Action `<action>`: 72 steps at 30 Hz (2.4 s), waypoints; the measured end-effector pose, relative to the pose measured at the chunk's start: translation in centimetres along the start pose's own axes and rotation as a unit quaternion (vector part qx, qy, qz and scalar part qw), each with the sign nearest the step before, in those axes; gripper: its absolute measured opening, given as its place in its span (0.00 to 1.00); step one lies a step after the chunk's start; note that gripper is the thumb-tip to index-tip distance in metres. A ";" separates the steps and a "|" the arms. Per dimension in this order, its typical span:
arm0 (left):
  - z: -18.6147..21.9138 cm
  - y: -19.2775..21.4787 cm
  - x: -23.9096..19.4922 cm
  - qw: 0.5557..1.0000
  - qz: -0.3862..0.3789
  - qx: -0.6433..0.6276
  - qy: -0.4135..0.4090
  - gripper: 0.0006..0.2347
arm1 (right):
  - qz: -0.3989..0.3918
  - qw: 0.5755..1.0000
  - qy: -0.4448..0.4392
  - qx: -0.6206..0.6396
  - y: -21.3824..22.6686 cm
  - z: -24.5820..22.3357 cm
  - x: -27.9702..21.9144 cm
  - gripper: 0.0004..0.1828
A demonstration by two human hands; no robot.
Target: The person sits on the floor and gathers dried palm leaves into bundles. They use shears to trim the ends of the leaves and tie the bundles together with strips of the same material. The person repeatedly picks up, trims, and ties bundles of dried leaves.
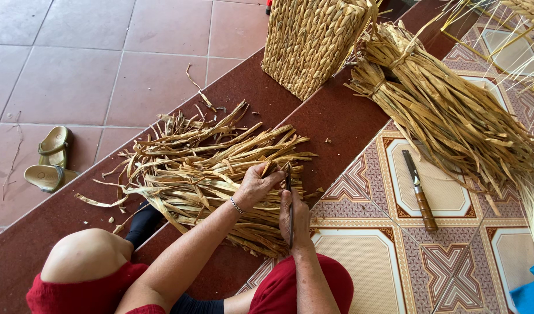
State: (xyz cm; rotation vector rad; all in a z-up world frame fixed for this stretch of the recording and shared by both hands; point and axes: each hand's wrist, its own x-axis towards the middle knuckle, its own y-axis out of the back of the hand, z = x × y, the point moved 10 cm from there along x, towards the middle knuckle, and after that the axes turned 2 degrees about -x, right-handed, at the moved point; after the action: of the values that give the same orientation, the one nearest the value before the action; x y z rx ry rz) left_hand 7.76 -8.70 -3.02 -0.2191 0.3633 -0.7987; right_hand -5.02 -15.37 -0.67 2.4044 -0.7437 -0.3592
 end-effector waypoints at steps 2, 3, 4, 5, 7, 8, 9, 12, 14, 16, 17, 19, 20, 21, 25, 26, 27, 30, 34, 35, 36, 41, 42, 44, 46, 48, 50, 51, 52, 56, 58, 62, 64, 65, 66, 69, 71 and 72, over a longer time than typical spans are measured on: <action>0.3 0.0 0.1 1.000 -0.009 -0.018 -0.017 0.04 | 0.021 0.999 0.031 0.013 0.6 -1.1 0.0 0.33; 0.5 0.1 0.2 0.999 -0.014 -0.027 -0.025 0.03 | 0.031 0.998 0.046 0.020 0.9 -1.7 -0.1 0.33; 0.3 0.2 0.2 0.999 -0.013 -0.025 -0.016 0.03 | 0.046 0.996 0.079 0.023 1.3 -2.7 -0.3 0.33; 0.1 0.3 0.2 1.000 -0.012 -0.025 -0.006 0.03 | 0.061 0.992 0.112 0.025 1.7 -3.6 -0.7 0.33; -0.1 0.2 0.2 1.000 -0.020 -0.006 0.003 0.03 | 0.063 0.990 0.121 0.022 2.1 -4.0 -1.0 0.34; 0.0 0.1 0.1 1.000 -0.027 0.012 0.002 0.03 | 0.050 0.994 0.099 0.017 1.9 -3.6 -0.8 0.34; 0.0 0.0 0.0 0.999 -0.035 0.031 0.002 0.03 | 0.037 0.996 0.075 0.013 1.6 -3.1 -0.8 0.34; 0.3 -0.1 -0.1 0.999 -0.041 0.006 0.000 0.03 | 0.029 0.997 0.070 0.034 1.2 -2.4 -0.5 0.34; 0.5 -0.1 -0.4 0.999 -0.037 0.014 -0.011 0.04 | 0.028 0.998 0.062 0.016 0.8 -1.7 -0.5 0.35; 1.0 0.2 -0.4 0.999 -0.033 0.021 -0.014 0.04 | 0.031 0.997 0.064 0.008 0.4 -1.4 -0.2 0.36; 1.0 0.3 -0.5 0.999 -0.030 0.024 -0.009 0.05 | 0.034 0.997 0.068 0.009 0.3 -1.4 -0.2 0.36; 0.7 0.5 -0.6 0.999 -0.022 0.029 0.008 0.05 | 0.036 0.996 0.078 0.022 0.2 -1.2 -0.2 0.38; 0.4 0.6 -0.6 0.999 -0.016 0.031 0.021 0.04 | 0.035 0.995 0.083 0.034 0.2 -1.1 -0.3 0.39; 0.1 0.8 -0.7 0.999 -0.009 0.032 0.034 0.04 | 0.033 0.994 0.089 0.046 0.2 -1.0 -0.2 0.40; 0.1 0.1 -0.9 0.998 -0.049 0.043 0.021 0.06 | 0.009 0.993 0.055 0.104 -0.2 0.9 0.4 0.39; -0.1 0.0 -1.1 0.998 -0.049 0.044 0.023 0.06 | 0.020 0.993 0.054 0.107 -0.2 1.3 0.6 0.40; -0.2 0.0 -1.2 0.998 -0.048 0.044 0.024 0.07 | 0.031 0.992 0.055 0.109 0.0 1.7 0.8 0.42; -0.7 0.5 -1.4 0.996 -0.025 0.065 0.048 0.06 | 0.101 0.959 -0.022 0.264 2.0 5.3 1.6 0.42; 1.6 1.7 -1.0 0.981 0.024 0.175 -0.080 0.05 | 0.130 0.849 -0.142 0.492 4.4 11.1 2.8 0.47; 3.8 1.1 -1.3 0.944 0.027 0.254 -0.210 0.04 | 0.142 0.829 -0.147 0.521 5.0 12.1 2.7 0.47; 5.6 0.0 -2.4 0.883 0.027 0.327 -0.335 0.05 | 0.154 0.806 -0.152 0.550 5.5 13.0 2.6 0.47; -2.2 -1.5 1.8 0.942 -0.048 0.331 -0.036 0.10 | 0.217 0.780 -0.137 0.571 7.5 14.4 2.9 0.46; -2.4 -2.4 1.9 0.894 -0.055 0.439 -0.064 0.12 | 0.223 0.777 -0.135 0.573 7.6 14.4 2.7 0.45; -4.7 -3.7 2.2 0.824 -0.077 0.561 -0.030 0.09 | 0.234 0.777 -0.141 0.566 7.9 14.1 2.4 0.45; -6.5 -4.3 2.0 0.771 -0.093 0.630 -0.004 0.08 | 0.243 0.782 -0.158 0.552 8.0 13.7 2.0 0.45; -7.7 -4.7 1.9 0.748 -0.105 0.655 0.010 0.08 | 0.240 0.785 -0.159 0.549 8.3 12.9 2.1 0.45; -8.5 -5.4 1.4 0.740 -0.125 0.661 -0.006 0.12 | 0.242 0.790 -0.170 0.537 8.6 12.5 1.7 0.44; -8.7 -5.6 1.1 0.735 -0.134 0.664 -0.013 0.14 | 0.244 0.794 -0.178 0.527 8.7 12.4 1.6 0.44; -8.8 -5.6 1.0 0.732 -0.133 0.668 -0.007 0.11 | 0.246 0.798 -0.187 0.518 8.6 12.3 1.4 0.44; -8.9 -3.9 1.6 0.805 -0.096 0.576 0.103 0.08 | 0.240 0.847 -0.142 0.453 9.1 10.7 1.6 0.45; -8.0 -3.0 1.6 0.891 -0.062 0.431 0.129 0.08 | 0.217 0.882 -0.114 0.402 8.9 9.7 1.7 0.46; -2.9 -0.4 1.1 0.988 0.002 0.152 0.030 0.06 | 0.070 0.948 -0.095 0.296 4.7 6.6 2.2 0.42; -1.4 0.6 0.4 0.996 0.017 0.091 0.009 0.05 | 0.003 0.975 -0.071 0.211 2.2 4.3 1.7 0.39; -1.0 0.9 0.2 0.997 0.017 0.074 0.009 0.06 | -0.017 0.982 -0.052 0.181 1.5 3.2 1.4 0.37; -0.7 1.0 0.0 0.998 0.017 0.057 0.010 0.07 | -0.037 0.987 -0.033 0.151 0.7 2.0 1.2 0.35; 0.5 0.7 -0.5 0.998 0.016 0.053 -0.026 0.05 | -0.035 0.995 0.005 0.094 0.6 -0.4 0.1 0.32; 1.3 0.5 -0.8 0.995 0.026 0.078 -0.050 0.06 | -0.022 0.997 0.018 0.072 1.2 -1.5 -0.2 0.30; 1.6 0.4 -1.0 0.994 0.030 0.090 -0.062 0.06 | -0.020 0.998 0.020 0.061 1.5 -1.8 -0.3 0.30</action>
State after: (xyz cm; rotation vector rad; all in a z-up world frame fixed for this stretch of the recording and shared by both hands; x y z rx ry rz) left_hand 8.00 -7.60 -1.39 -0.0875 0.1786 -0.7491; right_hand -5.17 -15.37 1.65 2.5366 -0.7206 -0.2881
